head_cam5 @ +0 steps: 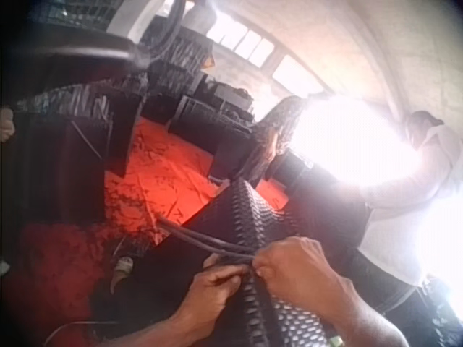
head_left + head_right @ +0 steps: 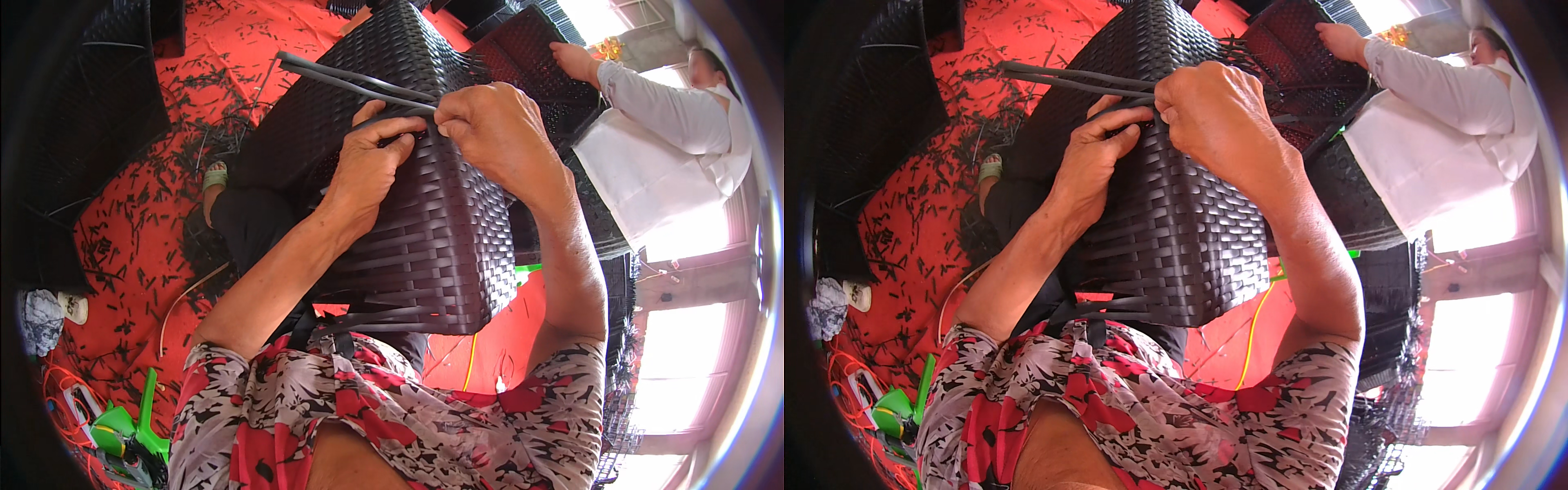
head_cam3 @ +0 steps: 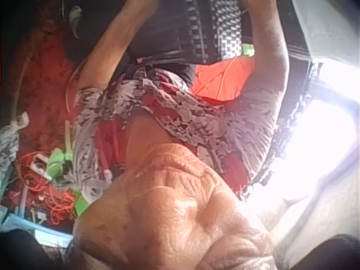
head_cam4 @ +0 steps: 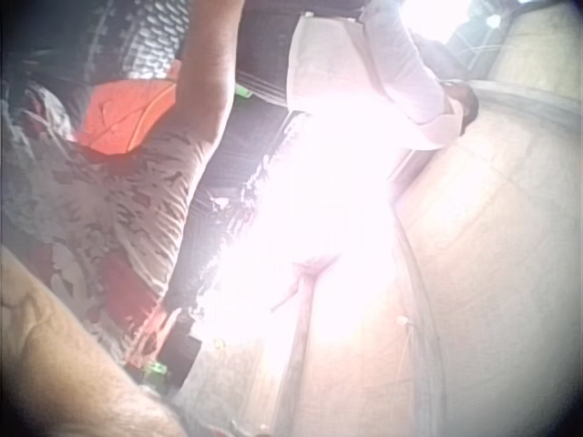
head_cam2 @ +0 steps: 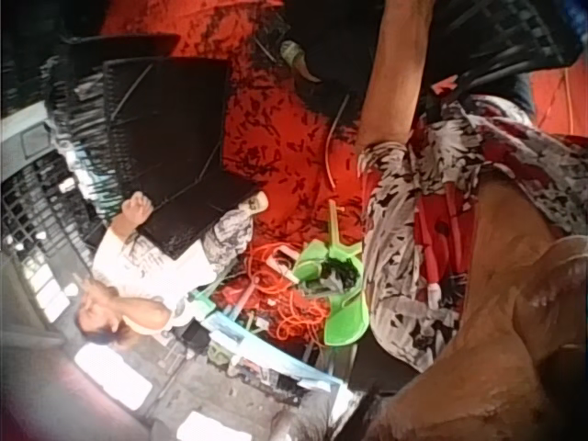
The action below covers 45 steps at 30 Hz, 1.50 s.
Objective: The person weaves black plastic strips into the frame of a wicker piece of furniture by hand, securing the ends and smoothing the rows.
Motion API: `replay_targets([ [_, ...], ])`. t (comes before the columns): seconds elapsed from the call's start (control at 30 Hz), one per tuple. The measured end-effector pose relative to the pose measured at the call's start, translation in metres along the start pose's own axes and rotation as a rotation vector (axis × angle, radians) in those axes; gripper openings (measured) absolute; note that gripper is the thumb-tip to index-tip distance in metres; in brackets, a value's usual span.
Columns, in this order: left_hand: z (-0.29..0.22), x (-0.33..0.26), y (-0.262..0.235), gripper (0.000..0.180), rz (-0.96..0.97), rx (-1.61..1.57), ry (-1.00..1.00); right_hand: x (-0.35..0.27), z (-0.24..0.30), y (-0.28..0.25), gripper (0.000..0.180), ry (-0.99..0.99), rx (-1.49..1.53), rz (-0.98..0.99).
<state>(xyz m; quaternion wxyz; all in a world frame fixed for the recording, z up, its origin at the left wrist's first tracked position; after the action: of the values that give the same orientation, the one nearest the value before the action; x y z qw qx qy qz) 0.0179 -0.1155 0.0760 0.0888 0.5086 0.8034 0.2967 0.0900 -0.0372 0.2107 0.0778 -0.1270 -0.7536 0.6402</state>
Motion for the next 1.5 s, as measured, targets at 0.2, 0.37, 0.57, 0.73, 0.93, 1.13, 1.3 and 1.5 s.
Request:
replay_targets([
  [0.2, 0.01, 0.012, -0.001, 0.01, 0.024, 0.065, 0.024, -0.002, 0.008, 0.004, 0.01, -0.05, -0.072, -0.08],
  [0.37, 0.0, 0.01, -0.01, 0.016, 0.008, 0.014, 0.04, -0.016, 0.012, -0.032, 0.006, -0.512, -0.314, -0.662],
  [0.57, -0.015, -0.032, -0.072, 0.013, -0.023, 0.04, -0.159, -0.027, 0.025, -0.008, 0.013, -0.407, 0.093, -0.447],
  [0.73, -0.028, -0.072, -0.08, 0.019, 0.354, -0.225, -0.109, -0.016, 0.038, 0.033, 0.021, -0.438, 0.356, -0.21],
  [0.93, -0.017, -0.052, -0.063, 0.017, 0.19, -0.075, 0.095, -0.017, 0.031, 0.018, 0.02, -0.187, 0.623, -0.151],
  [1.13, 0.021, -0.018, -0.049, 0.016, 0.138, 0.23, 0.296, -0.022, 0.014, -0.005, 0.014, 0.111, 0.884, -0.343],
  [1.3, 0.032, -0.005, -0.041, 0.016, 0.066, 0.173, 0.125, -0.021, 0.021, -0.01, 0.011, 0.012, 0.37, -0.218],
  [1.5, 0.037, -0.005, -0.032, 0.017, 0.031, 0.035, 0.089, -0.018, 0.025, -0.019, 0.009, 0.019, 0.198, -0.156],
])
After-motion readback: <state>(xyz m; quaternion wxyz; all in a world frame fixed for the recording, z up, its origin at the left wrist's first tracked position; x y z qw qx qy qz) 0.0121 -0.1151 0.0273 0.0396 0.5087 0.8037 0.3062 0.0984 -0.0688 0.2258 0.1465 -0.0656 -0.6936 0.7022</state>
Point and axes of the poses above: each hand's wrist, its own x-axis towards the middle knuckle, its own y-axis out of the palm, z = x × y, the point moved 1 cm from there along x, towards the middle knuckle, and after that the axes turned 9 degrees about z, right-handed, at the moved point
